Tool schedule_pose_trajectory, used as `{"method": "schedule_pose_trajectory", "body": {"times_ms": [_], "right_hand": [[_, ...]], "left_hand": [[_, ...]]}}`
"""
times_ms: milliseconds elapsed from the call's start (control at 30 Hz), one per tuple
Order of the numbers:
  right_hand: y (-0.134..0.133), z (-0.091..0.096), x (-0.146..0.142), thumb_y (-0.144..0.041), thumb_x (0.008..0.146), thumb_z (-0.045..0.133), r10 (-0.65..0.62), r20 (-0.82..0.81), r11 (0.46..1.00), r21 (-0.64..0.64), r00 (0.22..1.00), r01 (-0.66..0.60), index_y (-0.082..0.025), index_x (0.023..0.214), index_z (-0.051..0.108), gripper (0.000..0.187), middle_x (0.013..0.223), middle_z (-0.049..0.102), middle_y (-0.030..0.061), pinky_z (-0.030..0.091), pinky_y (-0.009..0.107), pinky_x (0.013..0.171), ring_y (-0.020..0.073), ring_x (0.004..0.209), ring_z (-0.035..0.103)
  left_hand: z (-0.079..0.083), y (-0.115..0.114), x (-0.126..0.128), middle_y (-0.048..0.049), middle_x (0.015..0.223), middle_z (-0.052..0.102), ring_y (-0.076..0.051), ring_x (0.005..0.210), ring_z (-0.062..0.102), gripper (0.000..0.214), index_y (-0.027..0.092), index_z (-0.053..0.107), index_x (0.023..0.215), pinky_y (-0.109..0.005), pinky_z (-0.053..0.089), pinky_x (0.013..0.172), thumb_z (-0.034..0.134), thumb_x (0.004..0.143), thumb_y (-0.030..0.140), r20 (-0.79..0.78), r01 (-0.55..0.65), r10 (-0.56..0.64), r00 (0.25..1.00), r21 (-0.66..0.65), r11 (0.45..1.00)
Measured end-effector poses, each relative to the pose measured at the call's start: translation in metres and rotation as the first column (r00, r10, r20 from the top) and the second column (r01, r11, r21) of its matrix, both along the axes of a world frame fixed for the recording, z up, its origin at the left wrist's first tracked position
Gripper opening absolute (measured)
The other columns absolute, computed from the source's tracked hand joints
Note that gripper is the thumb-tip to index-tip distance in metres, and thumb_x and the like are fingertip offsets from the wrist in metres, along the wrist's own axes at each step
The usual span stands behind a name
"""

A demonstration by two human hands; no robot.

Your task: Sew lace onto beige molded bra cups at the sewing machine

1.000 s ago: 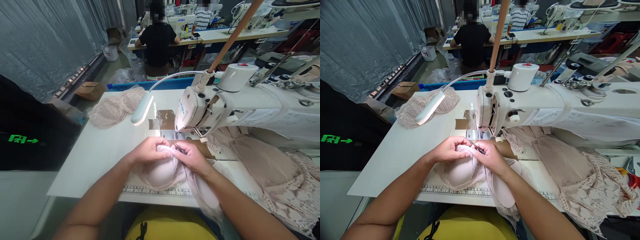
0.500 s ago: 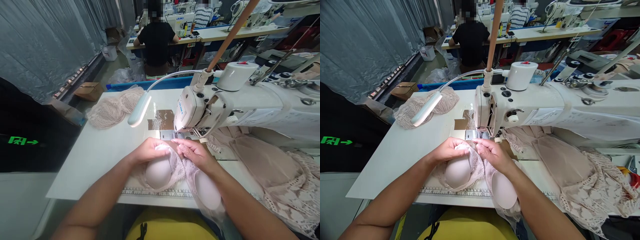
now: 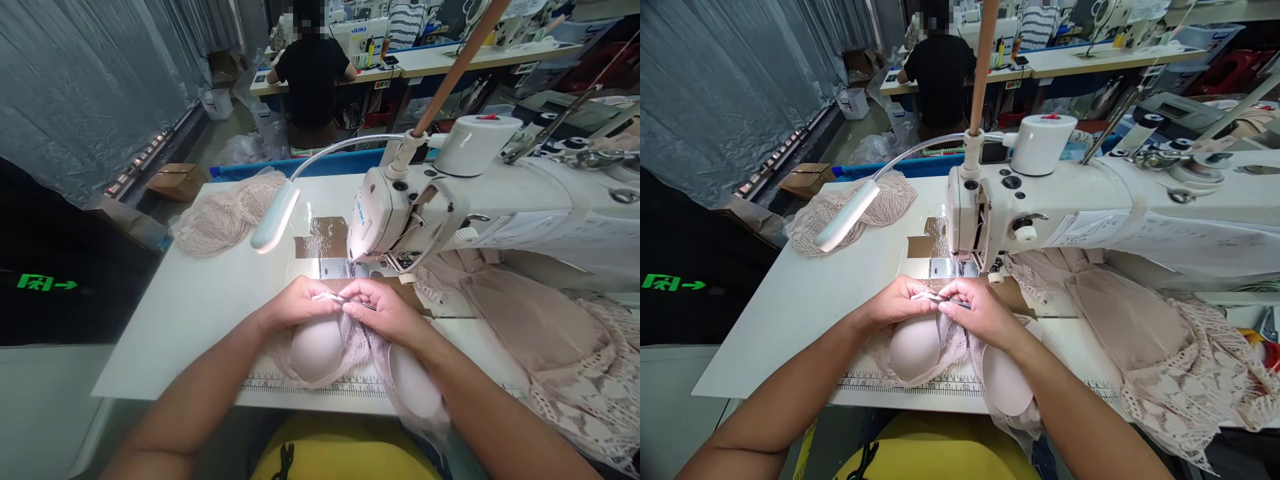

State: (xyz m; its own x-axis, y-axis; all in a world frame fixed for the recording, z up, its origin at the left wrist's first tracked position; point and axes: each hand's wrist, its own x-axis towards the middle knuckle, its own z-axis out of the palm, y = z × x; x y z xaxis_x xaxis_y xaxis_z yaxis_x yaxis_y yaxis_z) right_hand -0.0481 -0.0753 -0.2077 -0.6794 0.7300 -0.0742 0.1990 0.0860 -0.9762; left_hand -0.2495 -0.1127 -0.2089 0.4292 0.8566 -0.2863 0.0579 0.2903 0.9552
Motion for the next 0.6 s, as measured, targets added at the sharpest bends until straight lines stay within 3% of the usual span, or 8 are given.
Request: {"method": "schedule_pose_trajectory", "body": {"times_ms": [167, 400, 533, 600], "right_hand": [[-0.0003, -0.0044, -0.0005, -0.034, 0.081, 0.06, -0.049, 0.004, 0.997, 0.06, 0.999, 0.049, -0.019, 0.086, 0.064, 0.016, 0.085, 0.067, 0.0041, 0.051, 0.031, 0.07, 0.0175, 0.078, 0.063], [-0.0001, -0.0039, -0.0023, -0.035, 0.08, 0.061, 0.001, 0.006, 0.999, 0.052, 1.0, -0.001, -0.018, 0.089, 0.062, 0.019, 0.086, 0.066, 0.0044, 0.05, 0.029, 0.067, 0.0164, 0.075, 0.062], [-0.0013, -0.0051, -0.006, -0.033, 0.082, 0.058, -0.041, 0.081, 0.991, 0.132, 0.996, 0.03, -0.019, 0.082, 0.061, 0.014, 0.079, 0.064, 0.0023, 0.046, 0.028, 0.063, 0.0152, 0.07, 0.059], [0.0001, -0.0082, -0.0045, -0.036, 0.083, 0.056, -0.07, 0.067, 0.992, 0.108, 0.995, 0.063, -0.02, 0.083, 0.058, 0.017, 0.073, 0.061, 0.0002, 0.043, 0.027, 0.059, 0.014, 0.065, 0.056]], "left_hand": [[0.0021, 0.0005, 0.0018, 0.0029, 0.058, 0.037, -0.007, 0.054, 0.032, 0.045, 0.012, 0.052, 0.06, -0.022, 0.022, 0.047, 0.067, 0.075, 0.051, -0.022, 0.013, -0.013, 1.0, 0.037, 0.999], [-0.0007, -0.0014, 0.0035, 0.0046, 0.057, 0.029, -0.006, 0.054, 0.026, 0.046, 0.014, 0.042, 0.056, -0.023, 0.018, 0.048, 0.069, 0.074, 0.046, -0.04, 0.006, -0.005, 0.999, 0.028, 1.0], [-0.0012, -0.0014, 0.0044, 0.0039, 0.057, 0.033, -0.007, 0.054, 0.029, 0.043, 0.013, 0.047, 0.056, -0.022, 0.021, 0.046, 0.069, 0.074, 0.046, -0.099, 0.013, -0.01, 0.995, 0.028, 1.0], [-0.0012, -0.0008, 0.0035, 0.0024, 0.058, 0.04, -0.007, 0.053, 0.034, 0.04, 0.012, 0.055, 0.062, -0.022, 0.026, 0.046, 0.069, 0.074, 0.048, -0.094, 0.016, -0.013, 0.996, 0.032, 0.999]]}}
